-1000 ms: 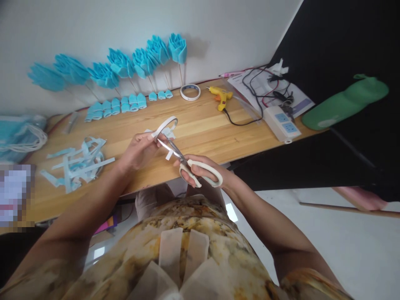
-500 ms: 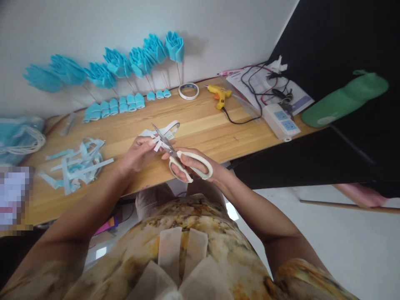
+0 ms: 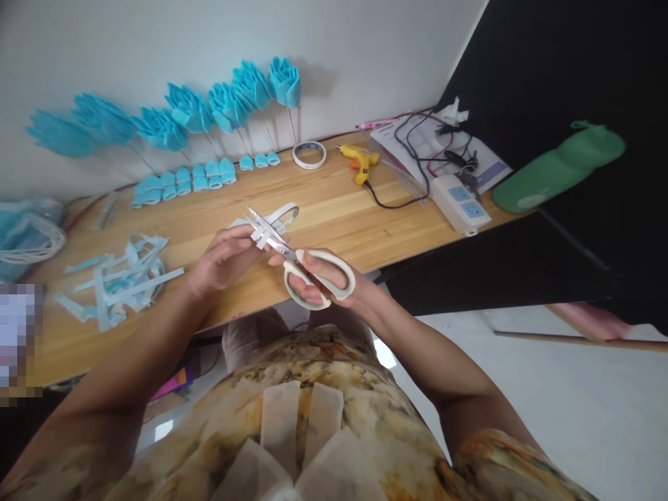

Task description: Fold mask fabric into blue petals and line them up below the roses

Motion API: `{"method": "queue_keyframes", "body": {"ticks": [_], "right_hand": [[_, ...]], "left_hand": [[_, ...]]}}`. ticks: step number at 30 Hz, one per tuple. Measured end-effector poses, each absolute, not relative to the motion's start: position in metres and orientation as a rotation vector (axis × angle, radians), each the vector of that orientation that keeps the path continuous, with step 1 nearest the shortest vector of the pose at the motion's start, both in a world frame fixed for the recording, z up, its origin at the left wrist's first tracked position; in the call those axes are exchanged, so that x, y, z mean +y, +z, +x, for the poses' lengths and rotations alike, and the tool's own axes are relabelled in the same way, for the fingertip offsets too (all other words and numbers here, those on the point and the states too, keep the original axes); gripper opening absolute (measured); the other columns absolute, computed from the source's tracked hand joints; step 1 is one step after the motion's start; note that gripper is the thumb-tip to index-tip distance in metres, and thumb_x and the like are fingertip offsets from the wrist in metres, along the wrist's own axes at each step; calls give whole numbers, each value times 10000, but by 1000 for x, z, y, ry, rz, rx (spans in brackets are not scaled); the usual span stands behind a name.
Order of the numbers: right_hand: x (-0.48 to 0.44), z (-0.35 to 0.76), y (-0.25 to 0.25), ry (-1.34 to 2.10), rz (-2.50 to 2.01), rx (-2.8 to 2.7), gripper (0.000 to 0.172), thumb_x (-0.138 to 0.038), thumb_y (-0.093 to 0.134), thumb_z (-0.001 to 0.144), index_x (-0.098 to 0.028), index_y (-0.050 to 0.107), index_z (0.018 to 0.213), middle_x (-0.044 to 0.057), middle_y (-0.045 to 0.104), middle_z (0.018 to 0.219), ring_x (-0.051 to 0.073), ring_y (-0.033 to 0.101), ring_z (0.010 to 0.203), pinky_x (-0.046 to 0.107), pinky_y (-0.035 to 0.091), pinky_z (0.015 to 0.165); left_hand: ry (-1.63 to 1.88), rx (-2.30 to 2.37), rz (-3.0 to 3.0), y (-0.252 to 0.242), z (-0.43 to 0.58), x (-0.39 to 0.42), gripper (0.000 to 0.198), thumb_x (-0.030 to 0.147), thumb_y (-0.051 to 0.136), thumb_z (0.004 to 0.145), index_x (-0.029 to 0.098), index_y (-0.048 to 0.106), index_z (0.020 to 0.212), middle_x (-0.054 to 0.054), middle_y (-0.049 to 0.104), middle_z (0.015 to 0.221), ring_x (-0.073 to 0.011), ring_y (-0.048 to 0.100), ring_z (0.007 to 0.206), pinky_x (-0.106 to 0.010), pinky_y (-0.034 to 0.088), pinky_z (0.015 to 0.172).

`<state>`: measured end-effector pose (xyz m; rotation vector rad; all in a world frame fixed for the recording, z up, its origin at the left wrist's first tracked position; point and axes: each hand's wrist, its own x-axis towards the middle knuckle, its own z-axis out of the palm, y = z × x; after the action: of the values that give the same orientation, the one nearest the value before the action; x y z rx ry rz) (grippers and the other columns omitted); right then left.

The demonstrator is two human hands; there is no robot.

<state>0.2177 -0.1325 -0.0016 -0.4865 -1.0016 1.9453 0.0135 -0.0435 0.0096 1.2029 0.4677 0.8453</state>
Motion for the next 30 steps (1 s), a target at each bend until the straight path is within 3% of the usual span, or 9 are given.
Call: {"method": "queue_keyframes", "body": {"ticks": [9,13,16,21,25,30], "right_hand": [[-140,214,-3,1866,-601,-1064,556,-594,755,873,-141,728,1194,-71,537,619,24,327,396,158,272,345],[-146,205,3,1963,-775,-1271,559,-483,873,764,-119,742,1168,-62,570,615,45,427,462,172,326,432],[-149,204,4,1974,-760,-1338,538,-439,882,748,-137,731,1166,-44,618,685,70,499,567,186,377,527],[-151,222,-10,1952,-664,-1275,651,-588,855,767,-137,682,1203,-7,653,748,68,495,563,177,347,500],[-156,236,-21,1865,-616,-1295,744,-761,699,826,-144,634,1238,15,642,815,75,515,560,183,390,475],[-157,241,-19,1818,-574,-1322,725,-776,557,915,-145,611,1270,58,648,901,109,586,685,203,471,562]], "left_hand": [[822,561,1361,8,13,-39,380,547,858,782,171,828,833,-35,698,716,-119,598,634,-243,505,624],[867,603,1329,4,14,-36,296,465,848,818,181,838,901,-16,672,669,-104,572,600,-224,455,575],[914,577,1294,3,15,-34,299,462,860,797,167,826,834,-17,658,630,-109,566,583,-234,448,575],[940,579,1198,10,16,-36,347,491,874,768,155,789,743,-6,618,573,-104,549,549,-238,426,576],[921,567,1174,13,17,-39,401,538,867,767,157,753,713,-8,606,560,-118,551,556,-255,441,584],[909,517,1177,10,17,-40,404,562,830,809,165,767,780,-5,603,582,-121,557,585,-258,461,613]]}}
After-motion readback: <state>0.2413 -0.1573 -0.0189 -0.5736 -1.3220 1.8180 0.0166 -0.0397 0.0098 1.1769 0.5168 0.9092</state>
